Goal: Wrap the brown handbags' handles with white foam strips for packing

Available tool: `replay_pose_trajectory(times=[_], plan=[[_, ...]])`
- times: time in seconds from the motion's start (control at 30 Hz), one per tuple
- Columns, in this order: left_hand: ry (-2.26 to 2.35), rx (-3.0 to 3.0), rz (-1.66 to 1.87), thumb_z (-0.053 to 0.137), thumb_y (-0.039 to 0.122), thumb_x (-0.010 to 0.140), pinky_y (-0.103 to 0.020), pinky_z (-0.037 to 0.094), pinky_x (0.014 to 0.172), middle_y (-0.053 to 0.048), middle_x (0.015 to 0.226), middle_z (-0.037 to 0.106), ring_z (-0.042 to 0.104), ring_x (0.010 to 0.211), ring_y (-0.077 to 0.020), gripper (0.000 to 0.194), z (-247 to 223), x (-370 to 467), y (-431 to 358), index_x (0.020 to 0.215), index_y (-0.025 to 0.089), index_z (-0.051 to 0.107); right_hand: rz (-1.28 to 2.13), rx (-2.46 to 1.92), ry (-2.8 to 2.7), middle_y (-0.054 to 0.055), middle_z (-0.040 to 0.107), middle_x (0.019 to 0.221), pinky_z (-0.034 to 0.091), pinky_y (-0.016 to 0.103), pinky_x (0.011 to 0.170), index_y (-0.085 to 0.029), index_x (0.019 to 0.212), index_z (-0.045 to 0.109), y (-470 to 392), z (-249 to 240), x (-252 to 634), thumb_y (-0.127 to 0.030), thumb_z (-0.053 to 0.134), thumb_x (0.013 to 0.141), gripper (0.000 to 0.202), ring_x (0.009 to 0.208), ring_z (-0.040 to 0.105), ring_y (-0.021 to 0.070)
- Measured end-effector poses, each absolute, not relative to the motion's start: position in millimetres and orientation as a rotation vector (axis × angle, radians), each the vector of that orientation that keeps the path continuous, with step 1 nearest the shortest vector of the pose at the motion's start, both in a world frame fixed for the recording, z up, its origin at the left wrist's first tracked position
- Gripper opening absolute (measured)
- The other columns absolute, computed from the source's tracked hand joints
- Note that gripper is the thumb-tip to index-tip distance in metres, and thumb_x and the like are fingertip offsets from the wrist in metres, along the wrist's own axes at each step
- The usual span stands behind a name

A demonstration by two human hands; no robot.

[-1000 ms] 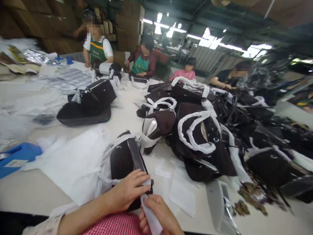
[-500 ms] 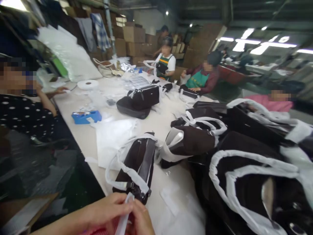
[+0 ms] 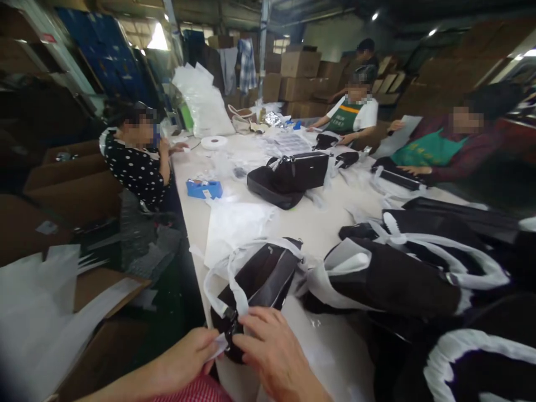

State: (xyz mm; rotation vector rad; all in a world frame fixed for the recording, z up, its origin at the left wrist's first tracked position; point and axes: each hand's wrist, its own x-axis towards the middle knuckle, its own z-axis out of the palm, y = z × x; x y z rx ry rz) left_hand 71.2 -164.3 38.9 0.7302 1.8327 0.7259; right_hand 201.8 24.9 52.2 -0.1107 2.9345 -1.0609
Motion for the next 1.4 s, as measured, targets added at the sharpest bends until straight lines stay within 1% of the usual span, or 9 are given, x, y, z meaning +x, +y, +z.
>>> replay_pose_trajectory(times=[0.1,0.17,0.3,0.53,0.63,0.8,1.07,1.23,1.4], plan=[[1.934,0.809,0.686,0.037,0.040,0.091,-0.027,0.040,0.063,-0.002,0.071,0.058,0.051,0.067,-0.0167,0.035,45.8,69.5,-172.6,0.071,0.018,0.055,-0.839,-0.487,2.813,0.007,0.046,0.151,0.019,0.059,0.118,-0.035,0.136,0.051,36.5,58.3,158.6,-0.034,0.073,0.081,0.059,0.146,0.027,0.0328],[1.976,0.822,0.634,0.037,0.036,0.091,-0.027,0.041,0.066,-0.003,0.076,0.062,0.053,0.069,-0.0172,0.033,48.4,66.9,-177.9,0.075,0.017,0.059,-0.836,-0.579,2.669,0.008,0.051,0.147,0.014,0.062,0.118,-0.033,0.139,0.049,38.2,52.6,132.0,-0.045,0.074,0.078,0.067,0.146,0.027,0.0342],[2.002,0.812,0.609,0.035,0.029,0.091,-0.025,0.040,0.068,-0.002,0.079,0.063,0.054,0.072,-0.0167,0.032,56.5,60.6,-185.5,0.078,0.017,0.061,-0.957,-0.601,2.495,0.006,0.064,0.128,0.015,0.063,0.117,-0.034,0.125,0.062,35.2,37.4,108.7,-0.053,0.074,0.073,0.056,0.141,0.036,0.0349],[1.951,0.844,0.599,0.035,0.026,0.090,-0.026,0.041,0.068,-0.003,0.080,0.064,0.057,0.074,-0.0173,0.029,69.3,59.8,-187.6,0.076,0.018,0.059,-0.968,-0.411,2.621,0.006,0.065,0.121,0.026,0.057,0.113,-0.032,0.121,0.062,10.3,33.8,127.9,-0.039,0.081,0.071,0.054,0.136,0.043,0.0330],[1.950,0.817,0.590,0.034,0.030,0.092,-0.027,0.043,0.071,-0.005,0.084,0.067,0.059,0.076,-0.0184,0.032,62.4,63.5,-192.4,0.079,0.017,0.061,-0.981,-0.399,2.611,0.008,0.064,0.125,0.032,0.053,0.111,-0.030,0.125,0.061,7.9,35.6,132.7,-0.040,0.081,0.071,0.058,0.137,0.042,0.0330],[1.928,0.792,0.595,0.034,0.031,0.093,-0.027,0.045,0.072,-0.005,0.085,0.069,0.061,0.077,-0.0189,0.033,59.3,70.6,-200.9,0.080,0.018,0.062,-1.016,-0.515,2.428,0.016,0.050,0.145,0.024,0.062,0.115,-0.025,0.141,0.049,21.7,37.4,137.8,-0.048,0.077,0.072,0.078,0.144,0.030,0.0403],[2.169,1.026,0.270,0.038,0.012,0.085,-0.041,0.049,0.080,-0.013,0.092,0.071,0.067,0.086,-0.0303,0.028,79.1,67.4,-191.4,0.093,0.017,0.064,-1.001,-0.471,2.529,0.009,0.057,0.136,0.034,0.051,0.111,-0.031,0.122,0.062,10.6,36.7,133.1,-0.036,0.075,0.078,0.046,0.140,0.038,0.0329],[2.174,0.979,0.194,0.035,0.011,0.086,-0.041,0.050,0.079,-0.014,0.094,0.072,0.067,0.087,-0.0309,0.029,70.4,76.5,-201.0,0.090,0.017,0.064,-0.930,-0.433,2.671,0.005,0.060,0.130,0.038,0.047,0.108,-0.031,0.113,0.063,-5.6,26.6,139.1,-0.027,0.072,0.079,0.035,0.138,0.041,0.0292],[2.184,0.858,0.359,0.030,0.020,0.093,-0.038,0.047,0.085,-0.012,0.101,0.070,0.063,0.092,-0.0273,0.033,63.6,89.0,-210.9,0.093,0.018,0.063,-0.791,-0.412,2.959,0.011,0.038,0.155,0.023,0.060,0.115,-0.027,0.113,0.062,-17.7,12.9,164.3,-0.015,0.065,0.079,0.036,0.147,0.024,0.0328]])
